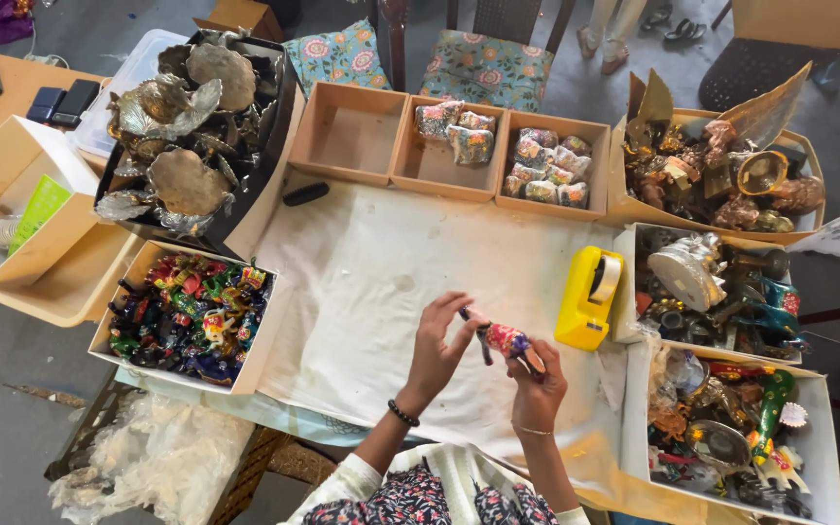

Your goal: The person unwraps small animal figurines from plastic bubble wrap and packaging using scissors and their hands.

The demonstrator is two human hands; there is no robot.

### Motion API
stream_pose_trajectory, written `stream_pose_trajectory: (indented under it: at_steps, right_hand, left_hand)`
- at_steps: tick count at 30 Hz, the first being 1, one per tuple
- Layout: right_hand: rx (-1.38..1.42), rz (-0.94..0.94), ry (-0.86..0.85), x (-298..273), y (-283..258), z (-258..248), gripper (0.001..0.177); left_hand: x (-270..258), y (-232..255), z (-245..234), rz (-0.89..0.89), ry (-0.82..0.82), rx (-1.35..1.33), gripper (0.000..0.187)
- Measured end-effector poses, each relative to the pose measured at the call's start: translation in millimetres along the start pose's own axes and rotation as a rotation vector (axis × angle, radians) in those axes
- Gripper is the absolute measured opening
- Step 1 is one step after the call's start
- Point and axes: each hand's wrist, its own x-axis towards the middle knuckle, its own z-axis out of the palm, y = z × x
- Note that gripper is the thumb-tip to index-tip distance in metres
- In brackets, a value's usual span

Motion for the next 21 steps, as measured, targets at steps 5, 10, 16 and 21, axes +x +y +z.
stream_pose_trajectory:
  at_steps: [5,10,16,21]
  right_hand:
    - [-0.639,-0.477,-0.031,-4.0,-9.3,4.8,0.037]
    - [-0.743,-0.612,-0.079,-2.6,-25.2,26.6,0.03]
    - [-0.584,-0.634,0.013,3.5,-6.2,8.6,0.027]
    - [-0.349,-0.565,0.015,1.6,-5.5,7.2,0.026]
  left_hand:
    - [27.4,-14.2,0.8,0.047,-0.263,0.352,0.054]
    - [23.4,-30.7,0.2,0.117,-0.327,0.147,0.031]
    - [-11.6,-3.7,14.5,0.434,-0.304,0.264,0.03]
    - [-42.3,17.5,34.1,0.405,-0.269,0.217,0.041]
